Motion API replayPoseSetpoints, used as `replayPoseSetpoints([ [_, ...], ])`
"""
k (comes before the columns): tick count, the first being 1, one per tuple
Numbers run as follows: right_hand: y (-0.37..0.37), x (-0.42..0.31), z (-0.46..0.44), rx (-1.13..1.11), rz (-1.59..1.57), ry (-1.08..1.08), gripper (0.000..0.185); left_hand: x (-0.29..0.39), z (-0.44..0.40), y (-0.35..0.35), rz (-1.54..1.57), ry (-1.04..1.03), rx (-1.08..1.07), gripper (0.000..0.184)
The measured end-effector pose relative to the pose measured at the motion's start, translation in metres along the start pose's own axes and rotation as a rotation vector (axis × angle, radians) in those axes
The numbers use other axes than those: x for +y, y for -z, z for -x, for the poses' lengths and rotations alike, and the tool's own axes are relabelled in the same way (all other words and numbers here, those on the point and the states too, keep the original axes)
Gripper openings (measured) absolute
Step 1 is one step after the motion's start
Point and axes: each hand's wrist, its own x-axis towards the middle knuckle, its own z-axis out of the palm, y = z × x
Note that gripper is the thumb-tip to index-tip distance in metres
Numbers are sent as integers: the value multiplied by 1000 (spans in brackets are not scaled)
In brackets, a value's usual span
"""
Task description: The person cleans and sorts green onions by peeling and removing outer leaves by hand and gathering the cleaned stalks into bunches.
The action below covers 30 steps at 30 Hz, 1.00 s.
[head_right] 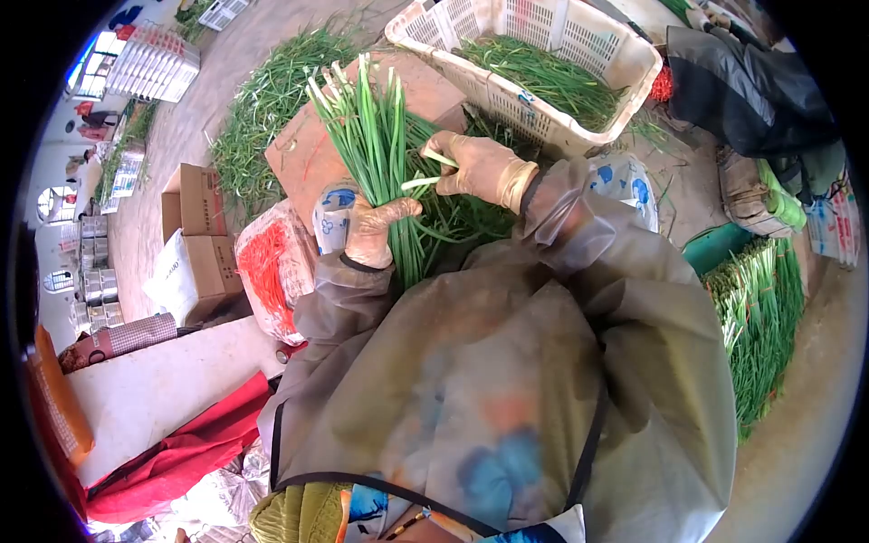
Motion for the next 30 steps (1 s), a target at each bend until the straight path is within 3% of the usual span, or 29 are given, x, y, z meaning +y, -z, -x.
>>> replayPoseSetpoints([
  [6,4,18,-1,11,-70,-23,38,-1,2,2,-54,18,-28,45],
  [8,11,27,0,63,-4,-53,32,1,5,2,5,80,-71,42],
  [10,19,41,2,178,-4,-74,25,-8,3,13,-19,15,-65,36],
  [12,34,65,0,355,65,-182,22,-13,6,29,56,-11,-203,63],
  [14,47,82,0,513,-200,-93,15,-15,8,42,41,35,-276,72],
  [15,53,91,1,448,-507,-46,15,-5,15,30,7,46,-223,74],
  [18,52,31,7,320,-610,-125,22,2,21,21,-31,93,-225,76],
  [20,40,24,-8,256,-465,-116,36,0,20,18,-33,126,-287,77],
  [22,31,-10,-14,259,-446,-140,34,4,24,10,-30,210,-301,75],
  [24,21,3,-29,262,-460,3,32,5,29,2,-19,196,-311,73],
  [26,19,9,-30,285,-454,-28,30,4,33,2,178,181,-212,59],
  [28,16,26,-28,211,-541,-99,31,0,33,12,187,203,-140,64],
  [30,9,33,-24,223,-615,-86,29,-11,29,25,203,94,-125,66],
])
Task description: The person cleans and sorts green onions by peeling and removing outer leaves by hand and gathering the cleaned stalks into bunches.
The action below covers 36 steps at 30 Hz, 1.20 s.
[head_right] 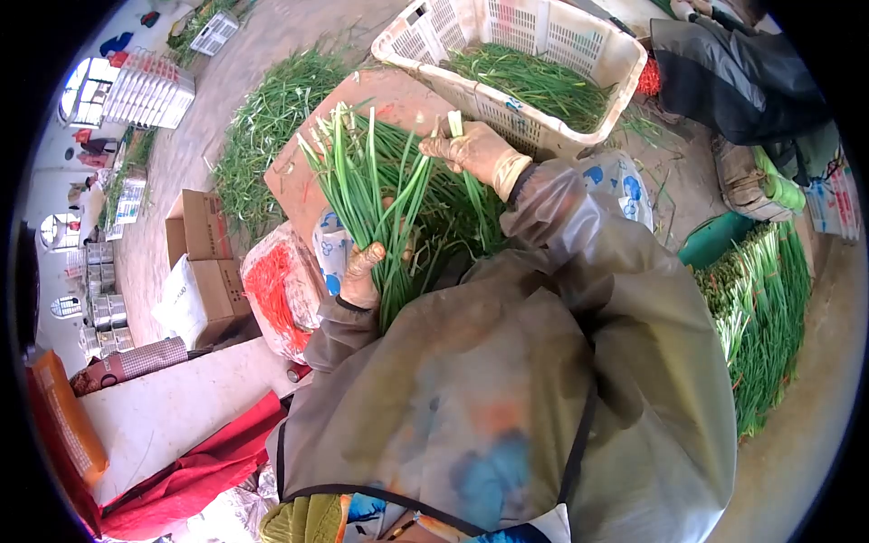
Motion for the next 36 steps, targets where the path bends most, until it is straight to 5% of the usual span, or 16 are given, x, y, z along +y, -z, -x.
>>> replayPoseSetpoints([
  [4,-2,-6,12,-24,59,-43,27,-12,-8,25,-171,72,-57,57],
  [8,29,-8,11,24,-445,-35,21,-12,-8,34,-234,7,-255,50],
  [10,38,-12,10,162,-144,-25,24,-13,-4,32,-230,5,-221,50],
  [12,33,-12,14,34,121,-68,30,-13,0,30,-210,13,-195,52],
  [22,6,-3,17,-303,-6,30,16,-9,14,18,71,143,-116,65],
  [26,71,4,6,-35,-436,-89,15,-3,27,18,149,184,-186,74],
  [28,92,13,2,346,-68,4,16,-3,31,15,147,171,-142,77],
  [29,108,33,-7,398,363,-54,15,-4,31,18,144,161,-154,76],
  [32,79,32,9,494,503,133,13,-5,25,19,135,131,-166,74],
  [33,62,16,19,329,201,12,15,-6,22,18,75,126,-149,77],
  [36,1,3,31,35,-61,-91,32,-13,19,27,-57,122,-124,79],
])
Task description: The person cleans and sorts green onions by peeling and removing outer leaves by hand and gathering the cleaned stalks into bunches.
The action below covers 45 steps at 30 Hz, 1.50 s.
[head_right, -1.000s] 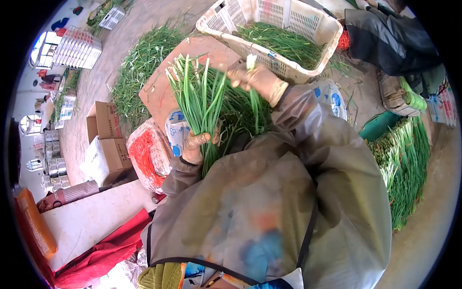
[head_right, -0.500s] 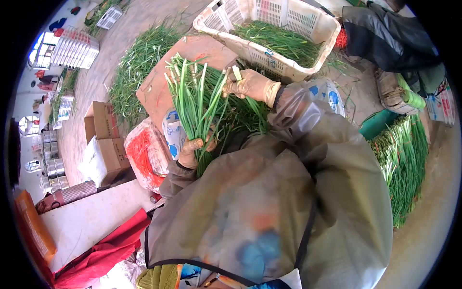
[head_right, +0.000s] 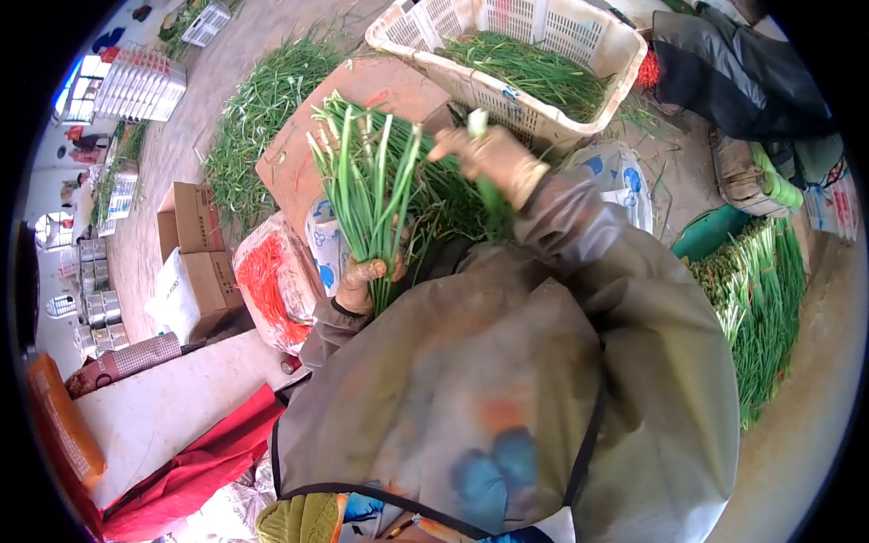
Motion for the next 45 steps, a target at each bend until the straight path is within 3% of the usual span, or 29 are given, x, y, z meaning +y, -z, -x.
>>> replayPoseSetpoints([
  [1,-18,-2,4,-14,41,-108,33,-1,-2,1,-88,5,22,77],
  [2,-29,-11,8,-109,-44,-48,32,-2,-2,0,-175,11,46,75],
  [4,-29,-7,-6,-73,-19,-21,30,-1,-1,-9,-127,-39,109,71],
  [5,-23,5,-19,-54,24,48,32,-6,-2,6,-103,-10,24,71],
  [6,-21,-21,-11,-30,59,-16,28,-8,0,15,-80,18,-60,72],
  [8,14,-8,-33,51,207,67,27,9,13,-10,16,-21,-19,75],
  [12,79,-32,-39,628,363,-37,26,15,39,14,258,-147,-121,83],
  [14,119,-17,-42,657,552,267,28,16,43,26,289,-221,-237,84],
  [15,111,-13,-39,535,434,476,29,17,43,31,214,-231,-233,82],
  [16,104,-15,-37,400,657,491,30,17,40,34,187,-266,-212,80],
  [18,55,-10,-30,390,1189,474,31,20,22,45,114,-238,-208,77],
  [21,-14,12,-27,-160,519,269,29,38,-2,-29,-15,-247,216,59],
  [22,-39,3,-15,-227,482,219,28,39,-11,-39,-61,-226,294,56],
  [25,-71,3,-4,-83,705,373,29,26,-34,-38,-220,-223,219,53],
  [29,-65,10,-1,-145,648,222,30,11,-43,-18,-203,-238,286,45],
  [32,-57,16,1,-214,599,257,30,7,-41,-22,-101,-241,257,44],
  [38,-50,-3,8,-187,1079,231,37,6,-42,-27,-150,-257,330,44],
  [42,10,53,-25,68,807,135,32,14,-31,-23,-84,-180,247,46],
  [43,21,48,-24,61,597,213,30,15,-27,-21,-60,-144,194,48],
  [44,33,37,-24,119,533,15,24,16,-23,-20,-36,-107,140,50],
  [45,45,35,-24,182,526,69,20,19,-20,-21,-109,-89,127,52],
])
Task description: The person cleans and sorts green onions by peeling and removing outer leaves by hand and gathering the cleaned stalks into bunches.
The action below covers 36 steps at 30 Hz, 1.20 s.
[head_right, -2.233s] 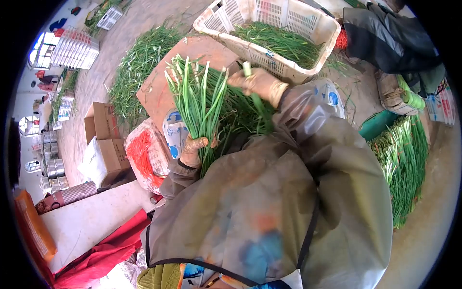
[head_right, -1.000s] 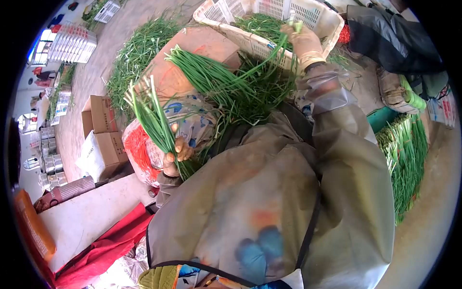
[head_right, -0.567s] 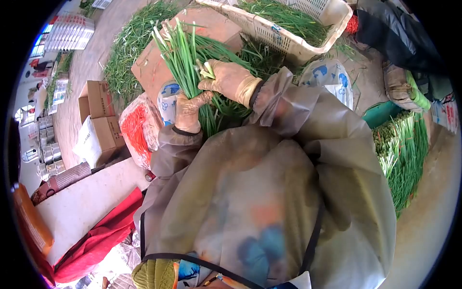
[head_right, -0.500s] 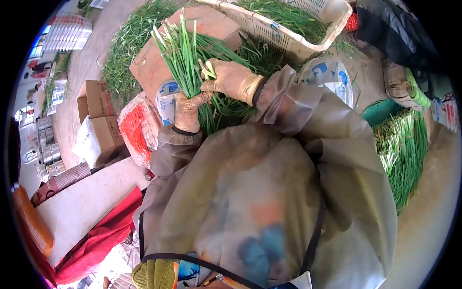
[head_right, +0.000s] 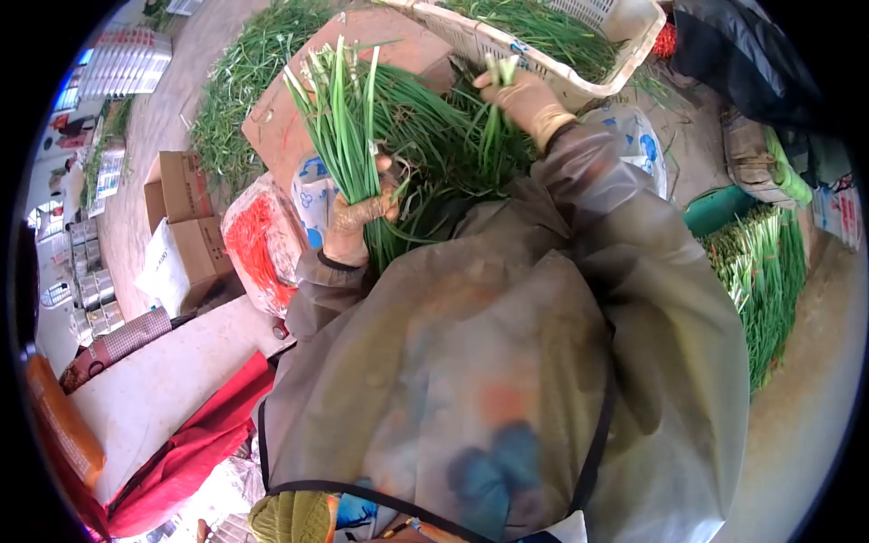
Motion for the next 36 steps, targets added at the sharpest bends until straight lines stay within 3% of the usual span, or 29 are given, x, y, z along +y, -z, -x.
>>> replayPoseSetpoints([
  [2,12,5,-4,82,-10,39,18,3,5,-7,-24,15,-29,54],
  [4,16,-2,-1,34,1,198,17,3,7,-12,-86,45,-51,61],
  [5,11,-6,4,122,115,366,18,2,6,-16,-86,48,-56,61],
  [7,-5,-38,12,-103,-638,16,17,4,4,-24,-65,92,-95,64],
  [8,-11,-64,19,-32,-612,-167,20,6,6,-28,-37,133,-115,67],
  [11,-29,-53,9,-168,-736,-91,25,3,8,-27,-3,152,-126,65],
  [12,-29,-60,11,-150,-728,-79,23,-1,9,-24,53,102,-93,54],
  [15,-27,-67,15,-59,-732,-163,22,-2,14,-18,124,-7,74,56],
  [19,-8,-56,14,25,-713,-141,29,-5,18,8,275,-53,38,58],
  [21,15,-51,9,143,-432,-183,32,-4,23,6,297,-103,73,59],
  [23,36,-23,-7,394,-117,116,30,-5,27,22,246,-131,166,59],
  [25,56,-9,-15,649,282,190,27,0,29,23,266,-139,169,58],
  [27,70,-7,-15,477,-168,211,30,-6,28,40,332,-170,33,64],
  [29,66,-42,5,169,-435,48,24,-1,29,38,334,-164,-26,81],
  [31,49,-43,3,-13,-356,86,21,0,27,33,347,-135,-65,80],
  [33,37,-54,6,-112,-352,-5,21,3,24,21,392,-63,-82,81],
  [35,17,-70,11,-176,-369,-87,21,3,23,15,377,16,-130,80],
  [36,3,-83,13,-158,-266,-20,23,3,23,11,373,19,-133,80],
])
